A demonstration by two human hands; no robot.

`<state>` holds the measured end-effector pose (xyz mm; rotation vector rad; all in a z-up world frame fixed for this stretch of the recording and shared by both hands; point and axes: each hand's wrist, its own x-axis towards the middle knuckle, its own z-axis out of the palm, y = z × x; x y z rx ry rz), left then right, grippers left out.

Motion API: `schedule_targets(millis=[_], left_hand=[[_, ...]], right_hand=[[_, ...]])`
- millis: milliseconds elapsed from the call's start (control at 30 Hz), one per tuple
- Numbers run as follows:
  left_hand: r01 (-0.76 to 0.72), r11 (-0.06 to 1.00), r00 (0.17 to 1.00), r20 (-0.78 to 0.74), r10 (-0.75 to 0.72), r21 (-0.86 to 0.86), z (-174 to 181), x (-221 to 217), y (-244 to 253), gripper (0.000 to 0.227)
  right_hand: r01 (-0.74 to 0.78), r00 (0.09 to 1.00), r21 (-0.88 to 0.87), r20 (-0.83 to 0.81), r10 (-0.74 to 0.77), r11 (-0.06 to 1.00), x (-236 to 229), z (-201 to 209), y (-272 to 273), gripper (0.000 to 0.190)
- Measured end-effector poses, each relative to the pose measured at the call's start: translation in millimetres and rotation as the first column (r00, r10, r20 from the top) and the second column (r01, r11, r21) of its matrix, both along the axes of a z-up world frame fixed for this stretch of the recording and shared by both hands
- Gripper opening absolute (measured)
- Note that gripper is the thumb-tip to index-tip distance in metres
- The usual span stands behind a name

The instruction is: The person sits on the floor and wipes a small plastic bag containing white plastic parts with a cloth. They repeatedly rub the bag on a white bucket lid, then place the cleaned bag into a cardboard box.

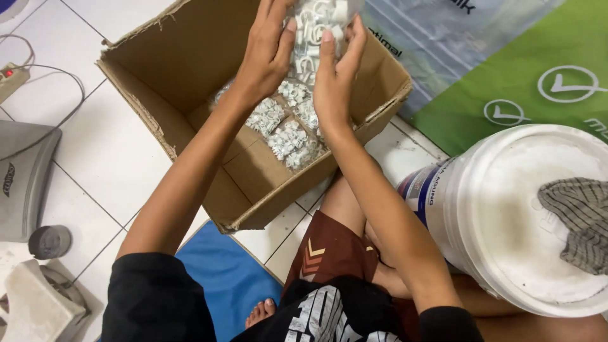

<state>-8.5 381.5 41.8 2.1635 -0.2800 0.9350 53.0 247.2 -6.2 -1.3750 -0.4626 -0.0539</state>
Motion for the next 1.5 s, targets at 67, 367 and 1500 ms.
schedule_targets(millis=[67,367,1500], left_hand=[[-0.006,1.000,0.999,-0.044,0.006,-0.009,-22.4,9.1,19.5,0.040],[-0.056,0.998,0.968,-0.247,0.052,-0.009,-128.6,40.3,92.7,0.042],[-0.490,0.814,-0.194,-0.949,0.247,0.312,-352.6,-46.1,269.7,0.050]], right_hand=[[-0.023,0.987,-0.004,-0.162,0.022,1.000,11.1,-10.0,18.5,0.064],[0.011,0.620,-0.077,-0.782,-0.067,0.997,49.4,-78.9,90.2,0.039],[-0.167,0.000,-0.060,-0.998,-0.061,0.984,-113.1,-405.3,264.1,0.065]])
